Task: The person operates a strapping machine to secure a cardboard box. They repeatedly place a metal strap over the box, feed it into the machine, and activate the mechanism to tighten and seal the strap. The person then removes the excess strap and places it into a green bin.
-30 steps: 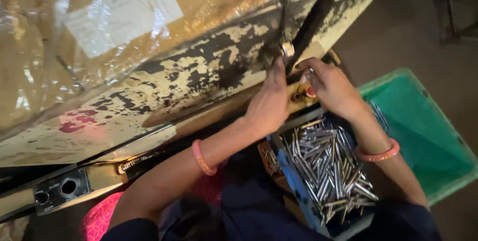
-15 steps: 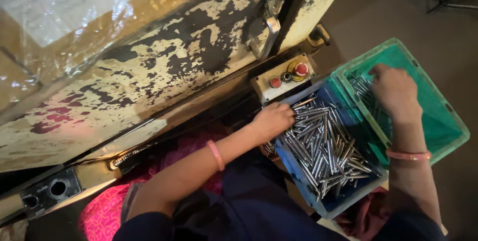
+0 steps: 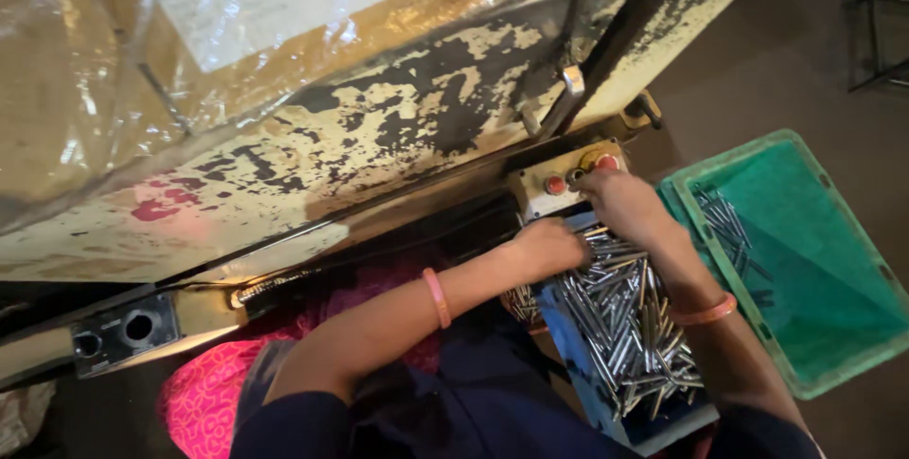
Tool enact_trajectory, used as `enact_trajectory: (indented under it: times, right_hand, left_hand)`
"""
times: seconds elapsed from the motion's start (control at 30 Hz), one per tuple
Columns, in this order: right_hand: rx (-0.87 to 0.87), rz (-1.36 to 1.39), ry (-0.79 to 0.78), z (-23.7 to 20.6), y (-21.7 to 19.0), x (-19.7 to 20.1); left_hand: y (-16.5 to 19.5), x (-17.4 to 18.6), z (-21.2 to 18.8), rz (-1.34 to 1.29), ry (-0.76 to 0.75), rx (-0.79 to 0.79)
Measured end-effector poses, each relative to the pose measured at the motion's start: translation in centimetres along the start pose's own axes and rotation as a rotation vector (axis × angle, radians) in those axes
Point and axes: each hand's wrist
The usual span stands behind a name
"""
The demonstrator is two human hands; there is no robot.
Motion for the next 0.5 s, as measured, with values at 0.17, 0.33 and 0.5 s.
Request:
enact_trajectory:
  times: [0.17,0.33,0.5]
  right_hand:
    - [-0.026,0.094,-0.001,0.4,-1.1,-0.9]
    - [0.291,0.536,-0.187,-0.9,-2.1,-0.7]
    - [0.205,0.270,-0.164,-1.9,-3.6,-2.4]
  left_hand:
    - [-1.7,2.9,-4.6,-0.481,0.234,0.200]
    - [-2.0,4.7,-6.5,-0.943,0.452,0.479]
    - [-1.1,4.8,-6.6,-0.650,0.355,0.456]
Point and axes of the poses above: each hand's wrist, its own z-axis towards the middle knuckle, its own x-axis out of the back of the hand, y = z × x, and after that the axes turned 9 degrees about -y, right-handed
